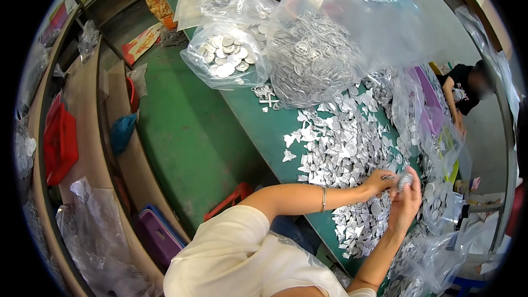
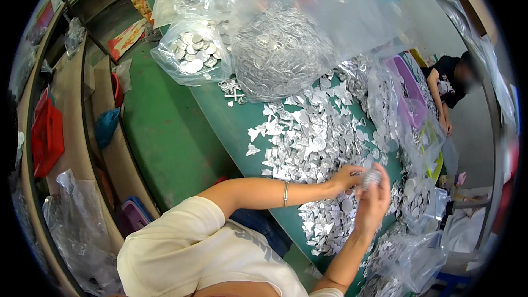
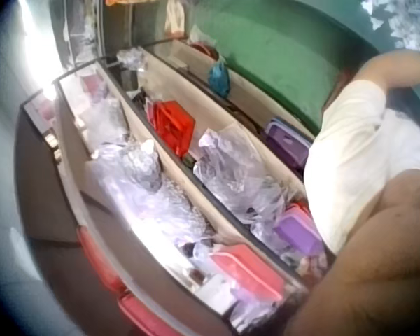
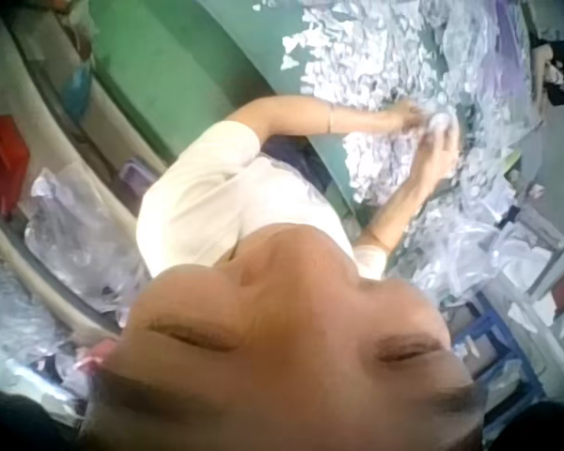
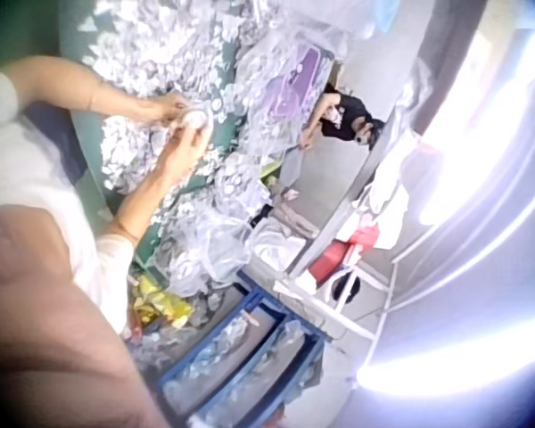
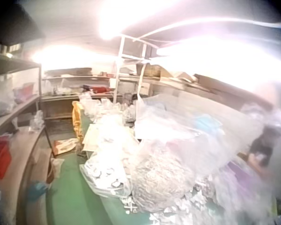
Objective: The person sorts metal butterfly-shaped and circular decorative pieces from a large pile on a table, gathering them into small stacks by hand and placing them into plastic bags or bins.
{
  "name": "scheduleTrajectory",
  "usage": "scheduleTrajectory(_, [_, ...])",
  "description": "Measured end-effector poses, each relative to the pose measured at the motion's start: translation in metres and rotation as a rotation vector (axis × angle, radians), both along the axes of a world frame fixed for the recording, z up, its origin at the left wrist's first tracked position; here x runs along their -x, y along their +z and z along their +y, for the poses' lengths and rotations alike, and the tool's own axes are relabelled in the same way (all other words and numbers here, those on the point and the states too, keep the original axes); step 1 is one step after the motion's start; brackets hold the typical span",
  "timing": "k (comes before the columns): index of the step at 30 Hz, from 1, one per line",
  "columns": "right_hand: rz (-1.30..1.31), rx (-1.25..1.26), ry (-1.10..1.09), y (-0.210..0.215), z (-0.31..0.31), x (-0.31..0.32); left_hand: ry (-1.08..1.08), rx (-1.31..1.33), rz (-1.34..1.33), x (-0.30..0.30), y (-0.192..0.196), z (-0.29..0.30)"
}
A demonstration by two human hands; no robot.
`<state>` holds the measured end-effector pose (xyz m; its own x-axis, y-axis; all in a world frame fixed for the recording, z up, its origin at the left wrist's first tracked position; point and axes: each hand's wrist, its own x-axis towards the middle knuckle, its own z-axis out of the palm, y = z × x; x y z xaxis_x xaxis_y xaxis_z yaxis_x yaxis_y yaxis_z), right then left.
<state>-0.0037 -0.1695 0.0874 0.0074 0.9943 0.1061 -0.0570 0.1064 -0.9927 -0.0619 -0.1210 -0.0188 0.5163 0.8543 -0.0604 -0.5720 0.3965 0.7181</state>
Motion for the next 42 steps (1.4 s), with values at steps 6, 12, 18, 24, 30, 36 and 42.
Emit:
scheduleTrajectory(6, [-0.11, 0.712, 0.914, -0.004, 0.026, 0.13, 0.062, -0.046, 0.005, -0.006, -0.001, -0.003])
scheduleTrajectory(12, [0.463, 0.695, 0.81, -0.033, 0.091, 0.281, 0.219, -0.211, -0.15, -0.029, -0.033, 0.012])
scheduleTrajectory(18, [0.283, 0.665, 0.725, -0.033, 0.067, 0.267, 0.348, -0.198, -0.121, -0.023, -0.038, 0.018])
scheduleTrajectory(24, [-0.09, 0.216, 0.792, 0.002, 0.04, 0.1, 0.345, -0.292, 0.069, -0.008, -0.015, 0.007])
scheduleTrajectory(30, [-0.262, 0.048, -0.381, -0.05, 0.02, -0.096, 0.268, 0.028, -0.059, -0.002, 0.001, 0.005])
scheduleTrajectory(36, [-0.833, -0.041, -0.4, -0.103, 0.038, -0.125, 0.389, 0.031, -0.097, 0.004, 0.001, 0.009])
scheduleTrajectory(42, [-1.333, -0.151, -0.528, -0.13, 0.088, -0.099, 0.434, -0.005, -0.07, 0.006, 0.002, 0.01])
